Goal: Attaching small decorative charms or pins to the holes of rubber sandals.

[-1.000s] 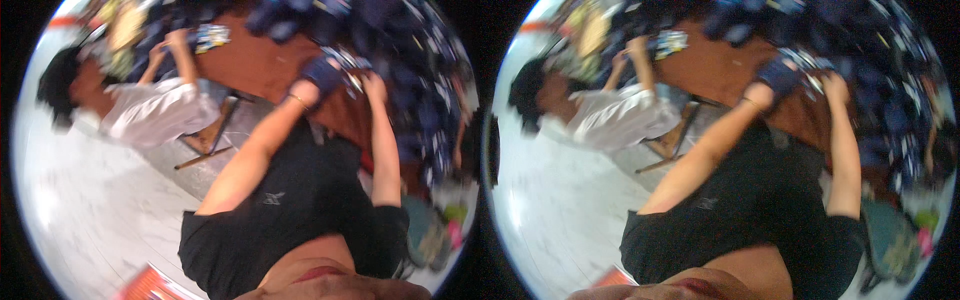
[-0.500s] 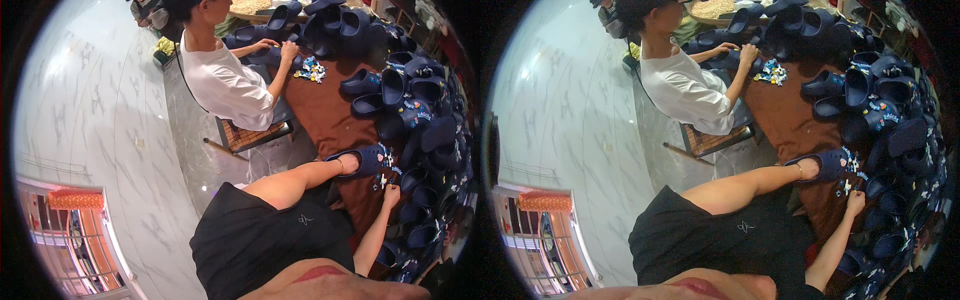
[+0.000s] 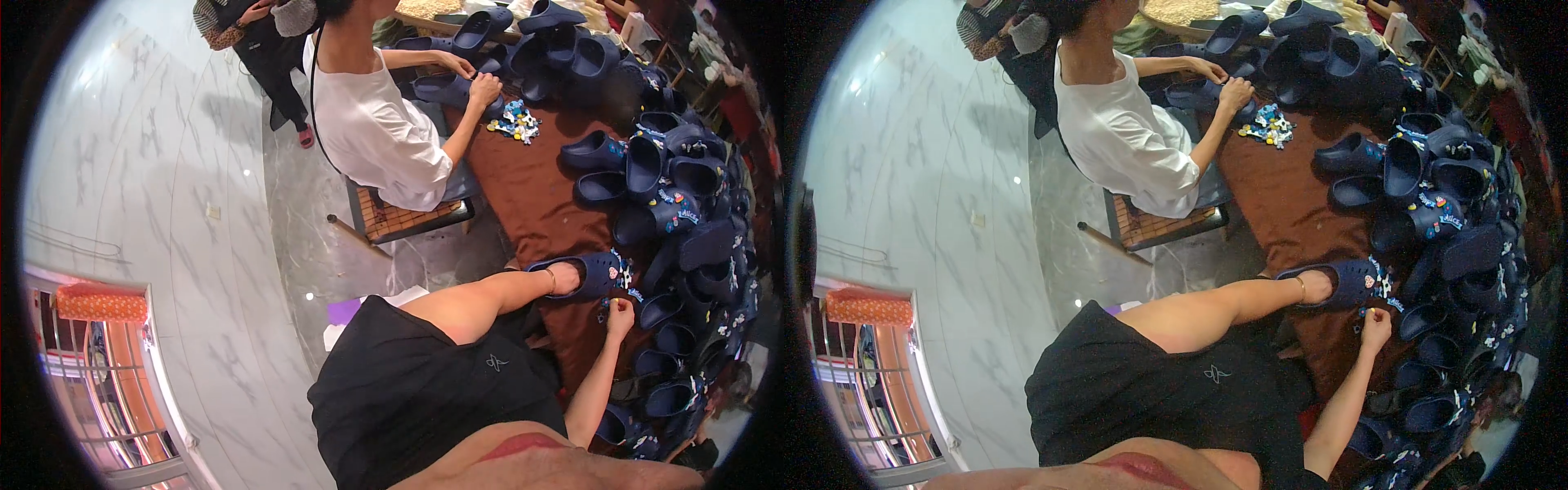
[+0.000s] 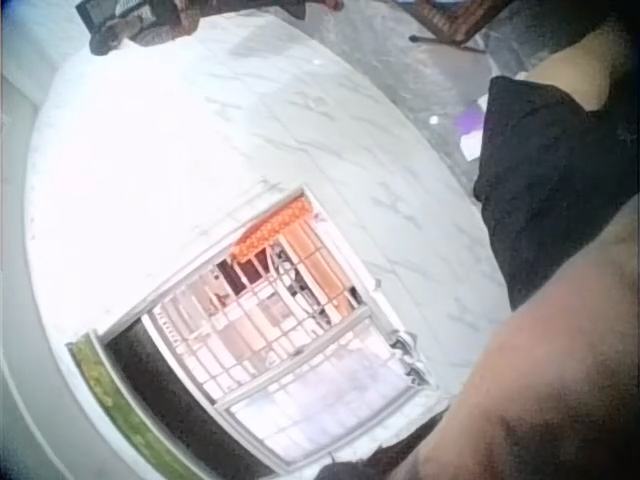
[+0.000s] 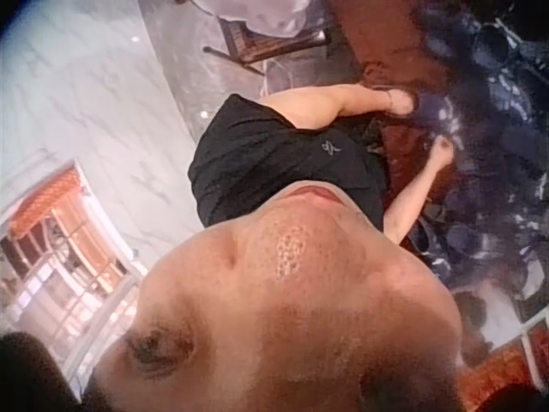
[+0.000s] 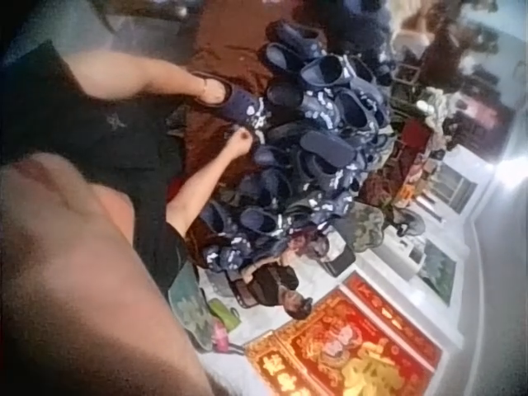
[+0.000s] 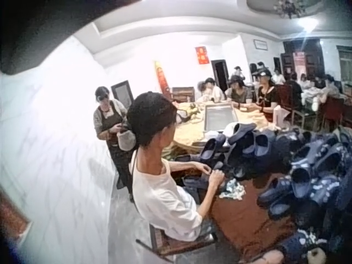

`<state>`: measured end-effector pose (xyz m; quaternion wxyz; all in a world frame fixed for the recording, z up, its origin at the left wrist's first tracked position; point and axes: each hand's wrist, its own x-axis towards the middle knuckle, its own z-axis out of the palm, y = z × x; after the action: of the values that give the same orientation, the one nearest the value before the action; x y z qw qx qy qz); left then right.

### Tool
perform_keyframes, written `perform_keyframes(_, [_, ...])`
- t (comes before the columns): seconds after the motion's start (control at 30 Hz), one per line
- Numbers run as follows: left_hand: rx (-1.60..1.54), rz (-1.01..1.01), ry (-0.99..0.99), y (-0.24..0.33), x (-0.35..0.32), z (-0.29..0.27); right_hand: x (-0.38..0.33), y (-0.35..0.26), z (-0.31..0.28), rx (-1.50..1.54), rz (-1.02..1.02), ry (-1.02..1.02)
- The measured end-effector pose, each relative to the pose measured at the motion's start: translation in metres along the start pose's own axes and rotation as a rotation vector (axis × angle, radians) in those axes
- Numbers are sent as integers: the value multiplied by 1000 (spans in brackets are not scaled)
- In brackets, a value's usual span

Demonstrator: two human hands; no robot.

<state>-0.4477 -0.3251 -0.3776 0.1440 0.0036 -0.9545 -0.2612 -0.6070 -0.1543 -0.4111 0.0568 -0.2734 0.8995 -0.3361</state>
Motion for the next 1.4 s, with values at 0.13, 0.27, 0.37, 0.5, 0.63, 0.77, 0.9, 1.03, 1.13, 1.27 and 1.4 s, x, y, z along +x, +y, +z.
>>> perform_keyframes(0.13, [59,-90,-75,-22,-14,40,-1,-26,10,107,-53,-47])
perform_keyframes(0.27, [59,-131,-80,-35,-15,64,-3,-45,23,126,-113,-53])
perform_keyframes(0.37, [84,-134,-84,-39,-19,62,-4,-59,33,102,-193,-84])
perform_keyframes(0.5, [18,-20,107,-9,-13,20,-6,-47,30,62,-192,-35])
perform_keyframes(0.63, [48,-51,55,-18,-18,34,-8,-59,29,62,-204,-70])
perform_keyframes(0.77, [67,-109,-102,-30,-17,51,-5,-53,36,32,-212,-87])
perform_keyframes(0.9, [50,-102,-80,-26,-14,50,-5,-46,35,20,-188,-87])
perform_keyframes(1.03, [94,-72,-97,-29,-15,51,-5,-49,36,1,-181,-101])
perform_keyframes(1.13, [107,-63,-90,-30,-16,51,-4,-48,38,-19,-182,-92])
perform_keyframes(1.27, [72,-83,-120,-29,-16,51,-5,-46,39,-34,-190,-100])
perform_keyframes(1.4, [44,-83,-101,-33,-16,58,-7,-50,38,-31,-196,-115])
